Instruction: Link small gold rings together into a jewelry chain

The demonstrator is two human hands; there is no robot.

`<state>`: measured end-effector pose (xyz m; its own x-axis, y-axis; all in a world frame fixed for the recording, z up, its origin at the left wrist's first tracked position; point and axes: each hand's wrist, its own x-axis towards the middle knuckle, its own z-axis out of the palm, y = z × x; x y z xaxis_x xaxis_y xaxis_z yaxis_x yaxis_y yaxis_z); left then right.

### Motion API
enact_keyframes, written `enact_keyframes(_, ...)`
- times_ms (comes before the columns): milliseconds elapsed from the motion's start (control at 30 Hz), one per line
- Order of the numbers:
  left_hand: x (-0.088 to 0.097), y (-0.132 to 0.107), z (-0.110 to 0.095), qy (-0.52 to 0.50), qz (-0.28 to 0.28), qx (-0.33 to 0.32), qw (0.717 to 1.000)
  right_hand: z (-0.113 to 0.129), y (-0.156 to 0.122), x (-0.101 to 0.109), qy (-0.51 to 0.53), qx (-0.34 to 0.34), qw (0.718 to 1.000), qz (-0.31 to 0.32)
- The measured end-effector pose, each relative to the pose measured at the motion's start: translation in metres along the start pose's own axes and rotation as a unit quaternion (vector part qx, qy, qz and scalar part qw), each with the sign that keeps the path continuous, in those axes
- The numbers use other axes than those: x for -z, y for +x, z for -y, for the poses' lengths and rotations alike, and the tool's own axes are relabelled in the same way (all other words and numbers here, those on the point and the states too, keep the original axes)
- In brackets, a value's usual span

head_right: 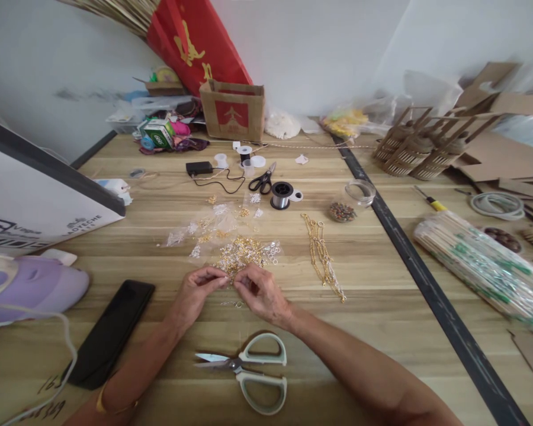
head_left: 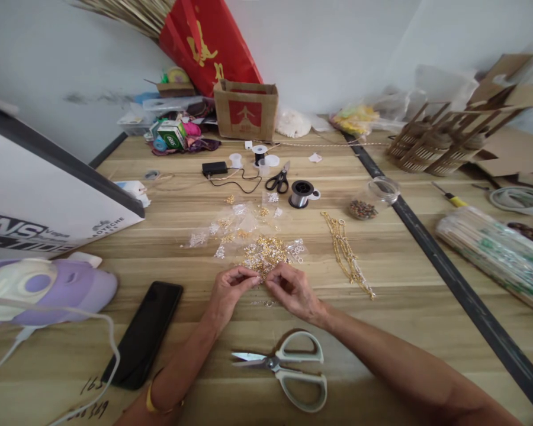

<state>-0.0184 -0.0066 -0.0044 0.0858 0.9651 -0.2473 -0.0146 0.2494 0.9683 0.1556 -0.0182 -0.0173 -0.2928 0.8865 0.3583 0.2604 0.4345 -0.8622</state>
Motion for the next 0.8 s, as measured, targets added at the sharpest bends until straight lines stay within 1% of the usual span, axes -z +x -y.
enact_keyframes(800, -0.0009, -0.0003, 0.0025, -0.028, 0.005, 0.020, 0.999, 0.0002, 0.0000, -0.0003, 0.007, -0.016, 1.000, 0.006)
